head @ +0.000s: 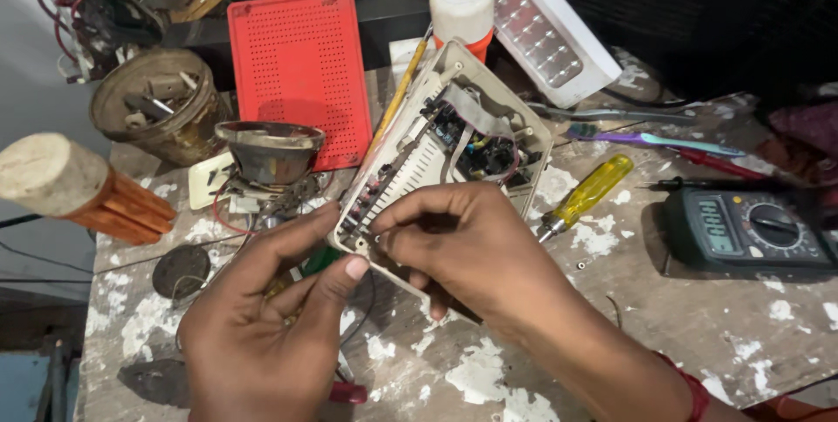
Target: The person uses a screwdriver to unscrew and open the plastic enclosure of an electronic device, then works on the internal circuit boards, lifting and repositioning the board and handling the ribbon cable and small components inside the case on a cluttered workbench.
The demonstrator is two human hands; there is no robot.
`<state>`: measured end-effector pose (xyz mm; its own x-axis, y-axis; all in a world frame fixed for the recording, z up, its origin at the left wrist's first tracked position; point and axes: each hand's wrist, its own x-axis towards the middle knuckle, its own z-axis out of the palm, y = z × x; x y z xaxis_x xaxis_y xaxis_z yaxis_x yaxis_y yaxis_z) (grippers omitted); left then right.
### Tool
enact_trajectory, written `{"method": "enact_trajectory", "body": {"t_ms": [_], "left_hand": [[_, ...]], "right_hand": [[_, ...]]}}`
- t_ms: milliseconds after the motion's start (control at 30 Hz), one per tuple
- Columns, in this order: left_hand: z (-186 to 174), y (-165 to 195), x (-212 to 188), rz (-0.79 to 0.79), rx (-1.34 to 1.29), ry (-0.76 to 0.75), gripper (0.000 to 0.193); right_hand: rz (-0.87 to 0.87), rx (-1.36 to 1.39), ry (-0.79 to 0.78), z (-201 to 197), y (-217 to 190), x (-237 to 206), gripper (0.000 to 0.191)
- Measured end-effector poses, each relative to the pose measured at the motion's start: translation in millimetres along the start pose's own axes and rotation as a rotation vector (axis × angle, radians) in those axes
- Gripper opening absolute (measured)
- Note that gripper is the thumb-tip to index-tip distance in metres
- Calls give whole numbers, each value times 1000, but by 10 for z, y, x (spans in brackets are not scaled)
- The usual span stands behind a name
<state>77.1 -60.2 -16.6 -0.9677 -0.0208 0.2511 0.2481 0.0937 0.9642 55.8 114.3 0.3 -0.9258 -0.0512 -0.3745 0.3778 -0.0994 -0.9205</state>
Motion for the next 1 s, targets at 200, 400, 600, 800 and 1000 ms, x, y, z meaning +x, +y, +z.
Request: {"method": "enact_trajectory", "body": {"t_ms": [200,400,600,800,1000], "left_hand": [[3,6,3,50,31,-13,37],[6,-32,-7,25,24,7,39],[17,-5,5,29,58,14,37],[44,25,-5,19,111,58,37],[89,37,2,29,116,99,36]], "right_hand": [[-37,-61,-27,19,-19,6,17],[-33,-58,-9,15,-15,6,15],[-47,-20,25,18,19,9,17],[-54,-50,20,22,32,13,20],[-102,-122,47,24,-51,13,20]]}}
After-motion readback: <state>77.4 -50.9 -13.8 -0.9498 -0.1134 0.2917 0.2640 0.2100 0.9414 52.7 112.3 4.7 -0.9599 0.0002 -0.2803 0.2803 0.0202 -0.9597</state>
